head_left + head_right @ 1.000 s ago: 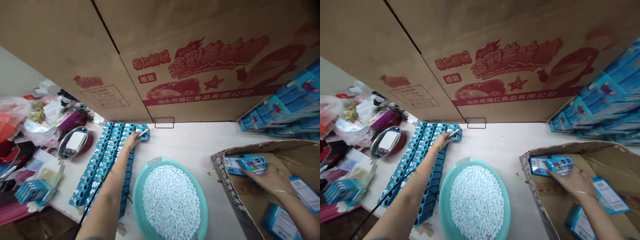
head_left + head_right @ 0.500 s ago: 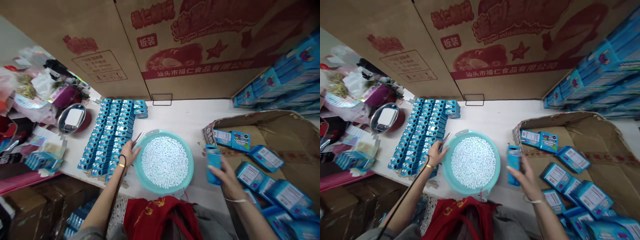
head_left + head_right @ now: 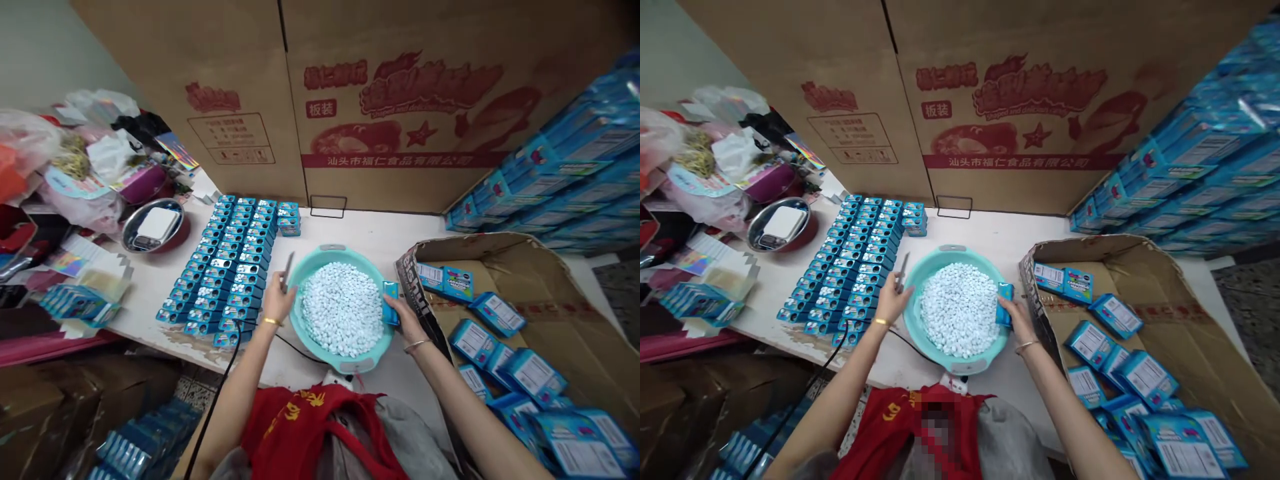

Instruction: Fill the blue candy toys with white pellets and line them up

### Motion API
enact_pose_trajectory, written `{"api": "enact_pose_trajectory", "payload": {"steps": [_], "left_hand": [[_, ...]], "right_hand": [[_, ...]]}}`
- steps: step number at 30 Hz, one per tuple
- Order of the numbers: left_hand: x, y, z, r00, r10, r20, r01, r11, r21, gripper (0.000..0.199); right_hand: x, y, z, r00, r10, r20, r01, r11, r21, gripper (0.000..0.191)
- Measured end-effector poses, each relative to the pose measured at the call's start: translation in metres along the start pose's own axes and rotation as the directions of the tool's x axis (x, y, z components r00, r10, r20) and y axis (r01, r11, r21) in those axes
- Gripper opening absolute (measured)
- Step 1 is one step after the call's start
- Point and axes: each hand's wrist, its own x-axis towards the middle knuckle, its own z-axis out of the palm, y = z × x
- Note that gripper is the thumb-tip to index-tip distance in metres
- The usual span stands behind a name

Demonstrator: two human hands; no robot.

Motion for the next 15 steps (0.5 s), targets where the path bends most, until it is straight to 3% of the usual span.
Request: {"api": "enact_pose_trajectory", "payload": {"steps": [2, 6, 9, 12, 15], "left_hand": [[0.012, -0.003, -0.002, 1.0, -0.028, -0.003, 0.028, 0.996, 0.088, 0.019], [0.039, -0.017, 0.004, 0.984, 0.122, 0.126, -0.144, 0.973, 0.182, 0.017], [0.065, -0.024, 0.015, 0.968, 0.109, 0.226, -0.171, 0.946, 0.274, 0.018], [0.086, -0.026, 0.023, 0.959, 0.097, 0.267, -0.181, 0.932, 0.313, 0.02], [0.088, -0.02, 0.024, 0.955, 0.14, 0.261, -0.231, 0.904, 0.361, 0.022]], "right_hand": [[-0.009, 0.004, 0.001, 0.999, 0.032, -0.012, -0.032, 0.999, 0.013, 0.047], [-0.034, 0.023, 0.003, 0.992, 0.07, -0.108, -0.062, 0.995, 0.076, 0.044], [-0.054, 0.036, 0.005, 0.998, 0.017, -0.053, -0.012, 0.996, 0.088, 0.043], [-0.068, 0.042, 0.006, 0.999, -0.047, 0.022, 0.048, 0.998, -0.027, 0.049], [-0.067, 0.038, 0.0, 0.966, -0.243, -0.091, 0.211, 0.939, -0.272, 0.066]]}}
